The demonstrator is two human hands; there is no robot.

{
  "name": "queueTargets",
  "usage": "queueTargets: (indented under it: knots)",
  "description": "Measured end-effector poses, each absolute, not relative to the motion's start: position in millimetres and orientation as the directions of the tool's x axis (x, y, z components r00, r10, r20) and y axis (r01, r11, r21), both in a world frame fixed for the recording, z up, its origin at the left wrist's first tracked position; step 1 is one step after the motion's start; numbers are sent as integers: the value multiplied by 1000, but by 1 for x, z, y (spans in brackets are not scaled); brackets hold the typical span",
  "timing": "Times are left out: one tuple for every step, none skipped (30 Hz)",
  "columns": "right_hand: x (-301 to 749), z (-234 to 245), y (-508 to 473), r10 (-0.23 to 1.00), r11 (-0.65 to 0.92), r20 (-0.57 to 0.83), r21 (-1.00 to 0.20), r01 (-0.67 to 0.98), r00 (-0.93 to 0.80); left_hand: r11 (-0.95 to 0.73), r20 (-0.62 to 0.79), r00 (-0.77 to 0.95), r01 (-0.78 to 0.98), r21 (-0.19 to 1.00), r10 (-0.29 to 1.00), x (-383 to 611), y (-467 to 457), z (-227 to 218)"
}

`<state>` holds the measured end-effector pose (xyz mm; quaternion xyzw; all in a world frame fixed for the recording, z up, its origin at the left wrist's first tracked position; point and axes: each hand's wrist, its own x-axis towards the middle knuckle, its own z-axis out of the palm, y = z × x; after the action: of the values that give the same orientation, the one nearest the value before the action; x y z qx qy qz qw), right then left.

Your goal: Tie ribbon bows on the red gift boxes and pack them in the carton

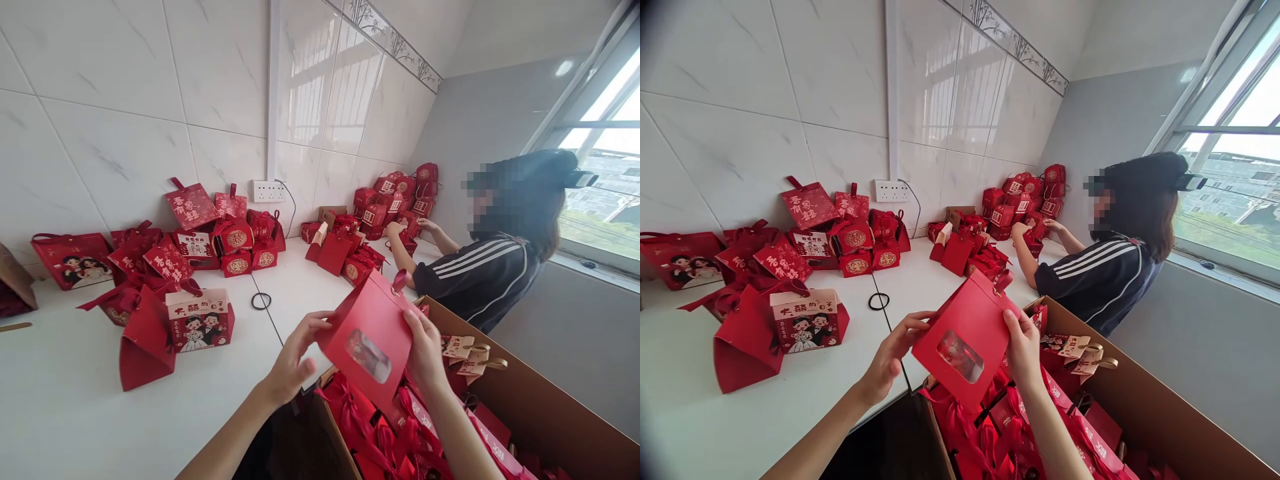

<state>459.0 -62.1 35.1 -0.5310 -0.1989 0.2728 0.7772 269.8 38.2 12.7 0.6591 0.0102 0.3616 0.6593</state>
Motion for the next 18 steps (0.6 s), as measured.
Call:
queueTargets:
  knots:
    - [462,41,-65,610,275,92,-956,-102,787,-107,425,771,-428,897,474,269,36,8]
    - [463,46,-68,606,250,146,-968,-14,782,-90,381,798,-386,918,468,268,34,5]
    - [464,49,-70,614,224,181,-973,50,769,-77,339,816,-345,936,467,268,32,1]
    - [464,51,-72,622,203,204,-974,96,756,-70,309,825,-314,947,473,268,30,-2]
    - [464,52,-73,627,191,220,-973,126,748,-71,293,826,-296,952,481,268,28,-5]
    - [464,52,-73,632,183,229,-972,145,740,-77,294,821,-295,952,490,268,27,-8]
    - [463,51,-73,637,178,234,-972,156,734,-86,303,815,-301,950,495,269,27,-10]
    - [464,51,-73,638,175,238,-971,164,732,-94,311,812,-305,948,493,269,27,-11]
    - [464,50,-74,637,174,241,-970,168,733,-97,318,810,-312,945,492,270,27,-12]
    - [465,49,-75,635,175,243,-970,171,734,-90,321,808,-320,943,494,271,27,-12]
    - [467,48,-76,640,177,243,-970,168,729,-71,317,806,-327,942,499,272,26,-11]
    - [468,48,-78,656,181,238,-971,158,717,-45,306,807,-330,943,506,273,25,-9]
    - [469,47,-81,683,181,226,-974,139,695,-20,291,808,-327,945,512,274,24,-8]
    - [469,46,-84,717,177,207,-978,114,666,-3,277,811,-321,947,515,276,22,-5]
    - [469,46,-87,748,168,184,-982,87,637,5,270,815,-317,948,513,278,20,-3]
    - [469,45,-90,774,158,161,-986,60,613,7,267,819,-313,950,508,280,19,-1]
    - [470,45,-93,790,145,135,-989,32,597,7,269,825,-314,949,498,283,17,0]
    - [471,45,-96,796,131,107,-991,4,596,8,279,828,-323,946,487,286,17,0]
